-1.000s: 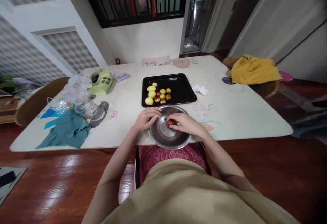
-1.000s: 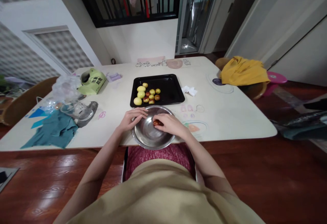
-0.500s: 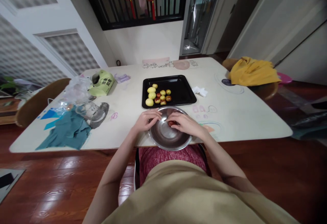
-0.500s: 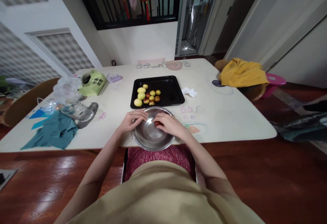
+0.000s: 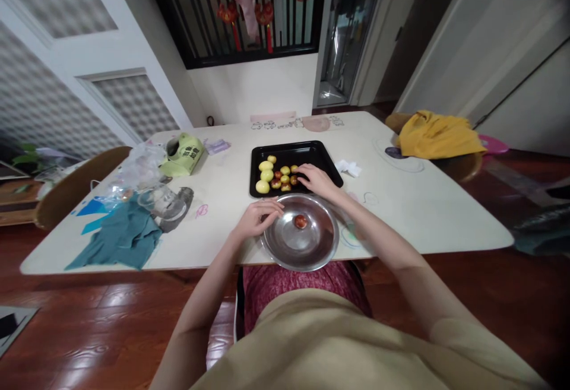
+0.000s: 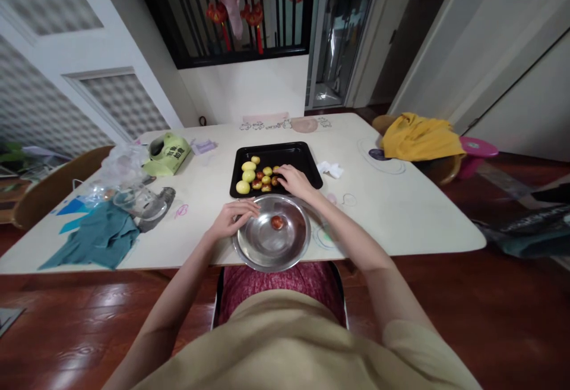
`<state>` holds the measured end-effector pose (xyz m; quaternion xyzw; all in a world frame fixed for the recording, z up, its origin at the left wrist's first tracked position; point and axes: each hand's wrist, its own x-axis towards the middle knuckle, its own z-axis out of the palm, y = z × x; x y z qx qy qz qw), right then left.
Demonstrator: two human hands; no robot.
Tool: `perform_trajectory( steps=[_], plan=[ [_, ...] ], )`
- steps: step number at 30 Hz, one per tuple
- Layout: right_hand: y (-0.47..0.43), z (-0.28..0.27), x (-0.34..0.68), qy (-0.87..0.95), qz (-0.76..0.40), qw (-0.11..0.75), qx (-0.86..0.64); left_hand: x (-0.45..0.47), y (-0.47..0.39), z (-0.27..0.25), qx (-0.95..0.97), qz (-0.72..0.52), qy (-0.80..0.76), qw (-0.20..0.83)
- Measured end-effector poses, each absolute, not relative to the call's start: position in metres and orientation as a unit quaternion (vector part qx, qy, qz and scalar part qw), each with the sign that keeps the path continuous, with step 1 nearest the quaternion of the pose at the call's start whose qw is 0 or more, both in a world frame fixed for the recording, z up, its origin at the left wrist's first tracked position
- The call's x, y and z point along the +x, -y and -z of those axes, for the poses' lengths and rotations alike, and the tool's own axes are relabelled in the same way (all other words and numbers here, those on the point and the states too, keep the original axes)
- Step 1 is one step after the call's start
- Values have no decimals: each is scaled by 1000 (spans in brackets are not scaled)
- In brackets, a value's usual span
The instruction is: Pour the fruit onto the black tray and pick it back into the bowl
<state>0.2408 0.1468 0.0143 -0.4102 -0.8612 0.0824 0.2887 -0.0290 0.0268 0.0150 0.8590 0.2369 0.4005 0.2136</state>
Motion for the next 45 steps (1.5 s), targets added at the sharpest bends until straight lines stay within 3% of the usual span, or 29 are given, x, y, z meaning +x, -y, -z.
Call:
perform_trajectory(
  steps=[8,16,24,30,36,45],
  plan=[
    [-154,0,238,851,-140,256,-437,-30,-27,-17,864,-393,-234,210],
    [-157,4,235,802,-269,352,-401,-31,-27,-19,869,-388,-232,201],
    [-100,-33,240,801,-222,435,-347,-28,-26,-17,868,-395,-226,200],
    [-28,-43,226,871,-234,318,-293,-29,-28,-13,864,-412,-222,187],
    [-14,-33,212,912,-197,185,-307,-29,-27,-14,862,-407,-235,189],
    [-19,-28,212,917,-154,177,-322,-28,-27,-17,859,-402,-246,201]
  ],
)
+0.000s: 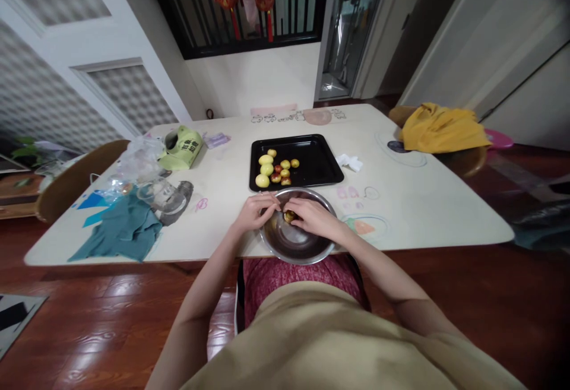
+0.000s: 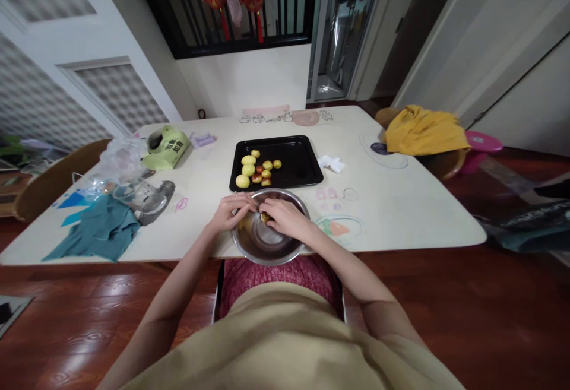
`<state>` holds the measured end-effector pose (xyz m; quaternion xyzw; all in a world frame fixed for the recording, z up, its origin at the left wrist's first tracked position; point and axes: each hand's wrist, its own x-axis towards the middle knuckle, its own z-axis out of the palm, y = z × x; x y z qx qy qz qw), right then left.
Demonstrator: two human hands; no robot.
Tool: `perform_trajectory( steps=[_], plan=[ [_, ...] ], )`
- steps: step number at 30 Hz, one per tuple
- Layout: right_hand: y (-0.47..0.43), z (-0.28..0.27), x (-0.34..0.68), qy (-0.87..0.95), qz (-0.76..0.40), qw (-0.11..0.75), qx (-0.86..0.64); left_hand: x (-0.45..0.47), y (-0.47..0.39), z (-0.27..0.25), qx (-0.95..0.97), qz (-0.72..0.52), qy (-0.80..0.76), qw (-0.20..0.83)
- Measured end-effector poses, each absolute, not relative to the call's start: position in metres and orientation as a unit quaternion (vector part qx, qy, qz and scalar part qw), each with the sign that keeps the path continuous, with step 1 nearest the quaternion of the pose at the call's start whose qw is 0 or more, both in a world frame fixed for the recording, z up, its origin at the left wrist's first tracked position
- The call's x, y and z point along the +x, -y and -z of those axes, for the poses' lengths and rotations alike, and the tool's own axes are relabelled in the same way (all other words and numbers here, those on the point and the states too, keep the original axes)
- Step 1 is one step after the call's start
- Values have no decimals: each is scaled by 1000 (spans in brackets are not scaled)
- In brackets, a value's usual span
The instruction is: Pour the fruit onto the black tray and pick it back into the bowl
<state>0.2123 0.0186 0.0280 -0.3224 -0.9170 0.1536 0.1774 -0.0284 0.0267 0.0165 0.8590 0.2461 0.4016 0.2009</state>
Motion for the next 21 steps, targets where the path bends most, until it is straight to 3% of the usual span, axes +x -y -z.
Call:
perform_trajectory(
  steps=[5,12,16,21],
  plan=[
    [-19,-29,219,911,-157,207,-319,-28,-26,-17,845,-425,-261,193],
    [-2,-30,259,826,-182,402,-350,-28,-46,-12,792,-478,-372,83],
    [7,-8,275,787,-189,496,-315,-26,-72,-4,813,-432,-388,42],
    [12,14,278,779,-157,534,-288,-18,-99,-2,842,-315,-439,-11]
  ],
)
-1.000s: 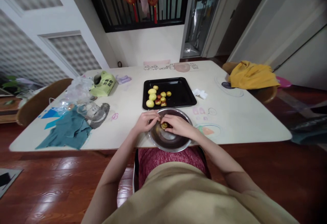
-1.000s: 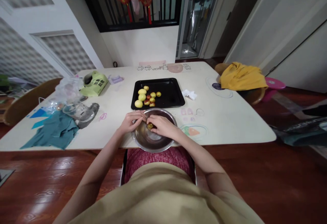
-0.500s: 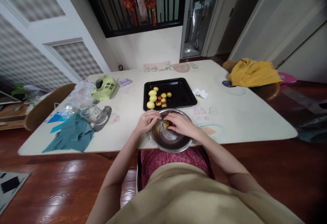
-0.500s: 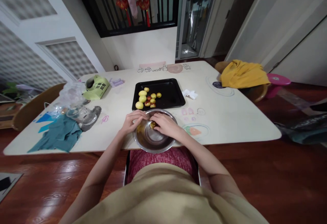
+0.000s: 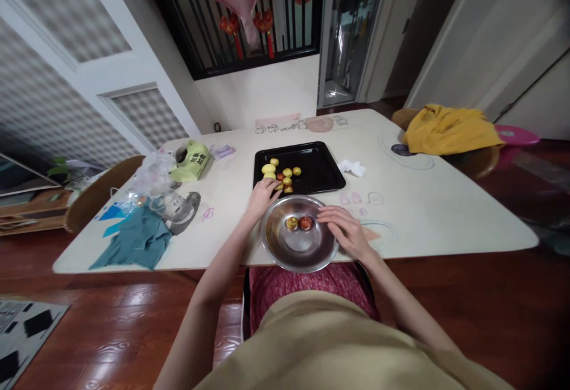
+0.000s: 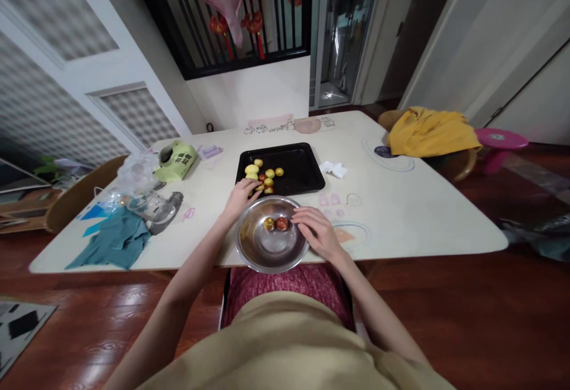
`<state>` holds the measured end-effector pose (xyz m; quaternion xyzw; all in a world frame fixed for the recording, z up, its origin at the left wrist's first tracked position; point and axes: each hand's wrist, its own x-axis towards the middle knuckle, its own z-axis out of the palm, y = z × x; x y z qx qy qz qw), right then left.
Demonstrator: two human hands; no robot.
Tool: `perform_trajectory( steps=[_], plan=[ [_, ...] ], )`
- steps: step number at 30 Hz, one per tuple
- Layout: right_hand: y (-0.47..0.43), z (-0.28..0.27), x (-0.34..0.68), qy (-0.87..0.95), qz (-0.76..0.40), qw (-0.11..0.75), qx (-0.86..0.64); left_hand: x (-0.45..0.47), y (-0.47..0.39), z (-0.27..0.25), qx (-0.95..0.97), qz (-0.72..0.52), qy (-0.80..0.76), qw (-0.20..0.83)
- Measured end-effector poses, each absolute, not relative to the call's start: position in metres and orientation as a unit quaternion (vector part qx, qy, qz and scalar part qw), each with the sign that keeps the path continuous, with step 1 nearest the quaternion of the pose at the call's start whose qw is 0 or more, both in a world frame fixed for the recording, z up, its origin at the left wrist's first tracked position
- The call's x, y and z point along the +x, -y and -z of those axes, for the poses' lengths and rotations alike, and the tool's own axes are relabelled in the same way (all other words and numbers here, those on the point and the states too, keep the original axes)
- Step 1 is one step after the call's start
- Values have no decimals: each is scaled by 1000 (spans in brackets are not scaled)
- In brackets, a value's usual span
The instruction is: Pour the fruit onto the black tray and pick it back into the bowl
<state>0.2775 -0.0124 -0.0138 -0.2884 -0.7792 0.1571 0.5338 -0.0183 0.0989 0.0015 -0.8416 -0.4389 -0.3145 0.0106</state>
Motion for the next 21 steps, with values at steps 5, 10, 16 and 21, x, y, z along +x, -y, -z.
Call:
perform_trajectory(
  steps=[5,10,16,21],
  plan=[
    [14,14,275,778,-127,543,-288,-12,-117,-6,-833,255,486,69],
    [14,15,275,780,-112,539,-299,-11,-129,-6,-836,246,487,57],
    [14,19,275,774,-108,549,-297,-14,-130,-11,-831,259,492,-22],
    [14,20,276,774,-120,543,-304,-19,-109,-26,-803,374,459,-71]
  ],
)
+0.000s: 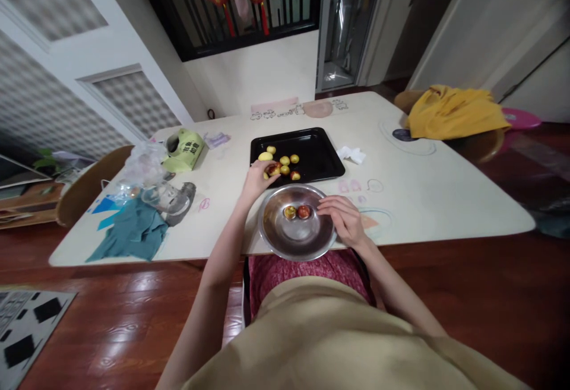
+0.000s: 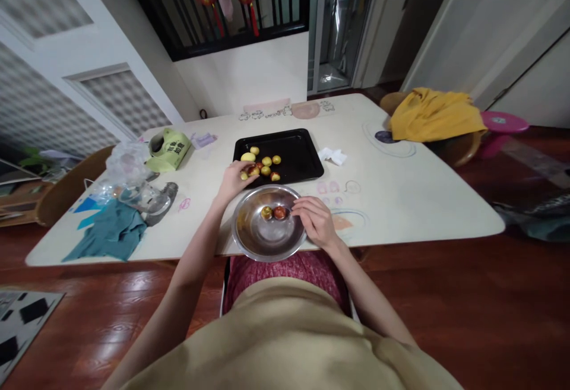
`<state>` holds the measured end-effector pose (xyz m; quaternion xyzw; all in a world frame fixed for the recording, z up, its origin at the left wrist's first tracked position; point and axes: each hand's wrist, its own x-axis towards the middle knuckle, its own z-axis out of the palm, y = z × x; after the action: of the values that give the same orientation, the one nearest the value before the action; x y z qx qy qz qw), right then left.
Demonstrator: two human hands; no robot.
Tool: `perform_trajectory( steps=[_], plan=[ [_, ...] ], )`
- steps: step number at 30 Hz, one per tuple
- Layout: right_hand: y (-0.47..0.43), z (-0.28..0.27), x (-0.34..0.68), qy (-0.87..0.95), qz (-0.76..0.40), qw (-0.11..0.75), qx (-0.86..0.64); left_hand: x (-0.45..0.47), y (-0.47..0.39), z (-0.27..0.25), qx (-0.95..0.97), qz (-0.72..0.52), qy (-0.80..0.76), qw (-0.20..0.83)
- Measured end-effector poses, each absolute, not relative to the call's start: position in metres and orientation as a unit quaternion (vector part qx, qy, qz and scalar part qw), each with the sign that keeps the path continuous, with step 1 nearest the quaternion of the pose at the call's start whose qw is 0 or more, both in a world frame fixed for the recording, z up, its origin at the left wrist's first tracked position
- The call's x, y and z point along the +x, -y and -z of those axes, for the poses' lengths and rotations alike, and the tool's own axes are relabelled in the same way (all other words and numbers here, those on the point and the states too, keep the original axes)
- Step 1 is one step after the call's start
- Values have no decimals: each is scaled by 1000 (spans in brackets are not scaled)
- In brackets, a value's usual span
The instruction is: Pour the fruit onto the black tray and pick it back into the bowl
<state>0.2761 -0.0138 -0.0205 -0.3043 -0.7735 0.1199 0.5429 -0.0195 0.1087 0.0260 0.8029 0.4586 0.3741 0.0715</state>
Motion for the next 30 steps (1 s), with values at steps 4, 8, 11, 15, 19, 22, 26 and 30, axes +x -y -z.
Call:
perform_trajectory(
  steps=[4,8,11,15,19,22,26,30],
  plan=[
    [14,20,276,777,-119,537,-307,-21,-71,-43,772,-454,-426,128],
    [15,18,275,778,-109,538,-305,-18,-29,-52,796,-431,-381,187],
    [15,18,275,780,-105,534,-308,-15,-5,-54,842,-372,-338,196],
    [15,18,275,782,-112,522,-321,-13,13,-53,880,-307,-304,196],
    [15,18,275,783,-105,527,-314,-14,19,-53,894,-247,-313,205],
    [16,17,275,784,-104,524,-316,-13,20,-54,903,-206,-326,189],
    [15,18,275,783,-90,537,-301,-8,21,-57,907,-143,-362,161],
    [14,17,274,783,-71,551,-279,1,22,-60,898,-77,-413,132]
  ],
)
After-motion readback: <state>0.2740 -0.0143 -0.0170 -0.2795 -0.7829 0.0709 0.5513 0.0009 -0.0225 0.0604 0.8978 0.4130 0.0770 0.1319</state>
